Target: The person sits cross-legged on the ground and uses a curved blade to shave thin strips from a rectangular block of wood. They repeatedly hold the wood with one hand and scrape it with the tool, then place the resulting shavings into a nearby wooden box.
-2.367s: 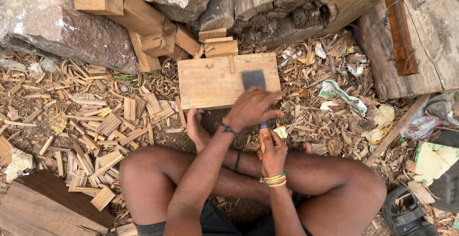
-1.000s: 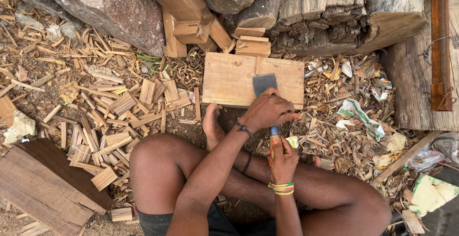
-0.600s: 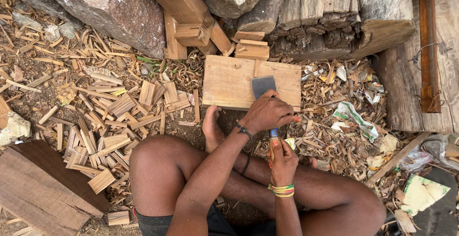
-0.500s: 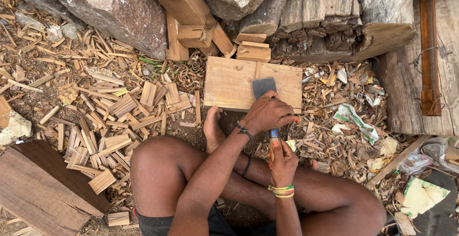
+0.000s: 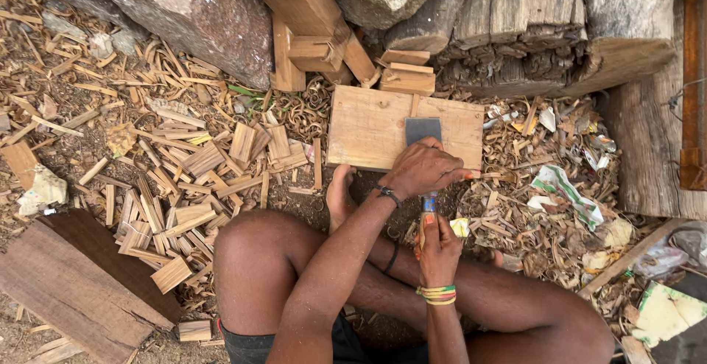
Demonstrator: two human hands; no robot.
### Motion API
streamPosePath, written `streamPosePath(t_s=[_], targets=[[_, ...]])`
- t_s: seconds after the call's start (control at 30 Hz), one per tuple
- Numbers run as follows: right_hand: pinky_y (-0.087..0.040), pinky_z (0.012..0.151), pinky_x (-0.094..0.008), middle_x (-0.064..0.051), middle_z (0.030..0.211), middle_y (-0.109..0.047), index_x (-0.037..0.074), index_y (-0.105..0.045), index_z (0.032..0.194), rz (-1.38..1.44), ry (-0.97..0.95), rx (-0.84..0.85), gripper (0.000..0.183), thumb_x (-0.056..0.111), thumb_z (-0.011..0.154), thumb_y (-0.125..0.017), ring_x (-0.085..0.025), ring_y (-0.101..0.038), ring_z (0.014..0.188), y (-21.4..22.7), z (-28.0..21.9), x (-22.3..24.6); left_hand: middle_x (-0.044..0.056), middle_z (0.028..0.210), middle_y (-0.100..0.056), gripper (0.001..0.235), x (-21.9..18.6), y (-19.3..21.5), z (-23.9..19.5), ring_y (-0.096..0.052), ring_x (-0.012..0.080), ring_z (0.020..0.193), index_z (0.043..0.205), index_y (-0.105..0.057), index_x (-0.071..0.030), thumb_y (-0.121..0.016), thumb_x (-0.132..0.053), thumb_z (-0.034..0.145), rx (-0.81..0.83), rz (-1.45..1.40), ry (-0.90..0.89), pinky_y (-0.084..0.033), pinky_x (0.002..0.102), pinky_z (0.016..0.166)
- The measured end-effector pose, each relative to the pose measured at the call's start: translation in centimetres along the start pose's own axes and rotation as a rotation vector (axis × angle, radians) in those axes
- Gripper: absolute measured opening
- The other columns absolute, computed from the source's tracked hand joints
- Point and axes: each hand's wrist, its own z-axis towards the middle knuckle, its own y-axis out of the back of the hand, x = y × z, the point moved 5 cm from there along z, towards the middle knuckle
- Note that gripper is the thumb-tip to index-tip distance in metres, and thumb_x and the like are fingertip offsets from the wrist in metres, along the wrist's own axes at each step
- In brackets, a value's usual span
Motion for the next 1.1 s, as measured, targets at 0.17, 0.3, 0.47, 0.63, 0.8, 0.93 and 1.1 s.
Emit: streamPosePath(t_s=[0.17,0.3,0.47,0.63,0.8,0.93,1.1], targets=[[-0.037,0.038,-0.024,-0.003,0.064,-0.058,0.000,-0.070,0.108,0.023,-0.028,-0.060,0.024,0.018,0.102,-0.055,-0.007,-0.048,0.045,-1.2,0.0,0.0,0.003,0.070,-0.071,0.039,0.5,0.6,0.3,-0.066,0.0261,0.074,0.082,-0.073,-0.018,-0.058,-0.050,0.099,0.056,0.005,0.012,-0.052,0.040,0.082],[-0.037,0.038,-0.024,-0.003,0.065,-0.057,-0.003,-0.067,0.102,0.094,0.011,-0.030,0.024,0.017,0.102,-0.054,-0.008,-0.048,0.046,-2.2,0.4,0.3,0.002,0.067,-0.071,0.040,1.2,0.8,1.1,-0.066,0.0273,0.069,0.077,-0.070,-0.018,-0.057,-0.049,0.099,0.091,-0.045,0.034,-0.053,0.041,0.077],[-0.034,0.038,-0.025,-0.003,0.062,-0.055,0.003,-0.063,0.093,0.020,0.032,-0.067,0.027,0.025,0.106,-0.056,-0.008,-0.046,0.045,-3.4,1.7,0.7,0.003,0.064,-0.070,0.043,2.8,0.6,2.2,-0.068,0.0281,0.065,0.072,-0.068,-0.017,-0.059,-0.051,0.097,0.067,-0.037,0.039,-0.055,0.043,0.067],[-0.032,0.038,-0.026,-0.002,0.061,-0.054,0.004,-0.063,0.090,0.027,0.088,-0.037,0.031,0.030,0.106,-0.056,-0.009,-0.045,0.045,-4.8,4.5,1.0,0.000,0.065,-0.073,0.049,4.4,0.2,4.2,-0.071,0.0235,0.064,0.071,-0.068,-0.015,-0.060,-0.053,0.099,0.201,-0.048,0.163,-0.056,0.043,0.065],[-0.033,0.037,-0.027,-0.002,0.062,-0.056,0.005,-0.065,0.094,0.085,0.082,-0.020,0.026,0.029,0.102,-0.058,-0.009,-0.048,0.044,-3.7,4.1,-0.4,0.006,0.074,-0.074,0.034,2.8,1.0,3.8,-0.070,0.0280,0.067,0.095,-0.078,-0.019,-0.064,-0.050,0.094,0.090,0.054,0.117,-0.056,0.045,0.063],[-0.033,0.035,-0.025,-0.004,0.063,-0.056,0.008,-0.064,0.100,0.354,-0.120,0.004,0.026,0.033,0.101,-0.058,-0.009,-0.045,0.040,-3.3,4.5,-1.0,0.003,0.093,-0.078,0.028,1.1,1.8,2.1,-0.074,0.0231,0.085,0.106,-0.074,-0.015,-0.064,-0.041,0.102,-0.129,0.095,-0.078,-0.058,0.042,0.084],[-0.030,0.032,-0.021,-0.004,0.068,-0.057,0.005,-0.061,0.107,0.749,-0.140,0.155,0.033,0.038,0.104,-0.058,-0.006,-0.040,0.039,-0.7,3.8,0.9,0.007,0.122,-0.072,0.032,2.3,4.0,-2.7,-0.070,0.0256,0.110,0.121,-0.069,-0.016,-0.069,-0.039,0.099,-0.308,0.324,-0.030,-0.054,0.045,0.101]])
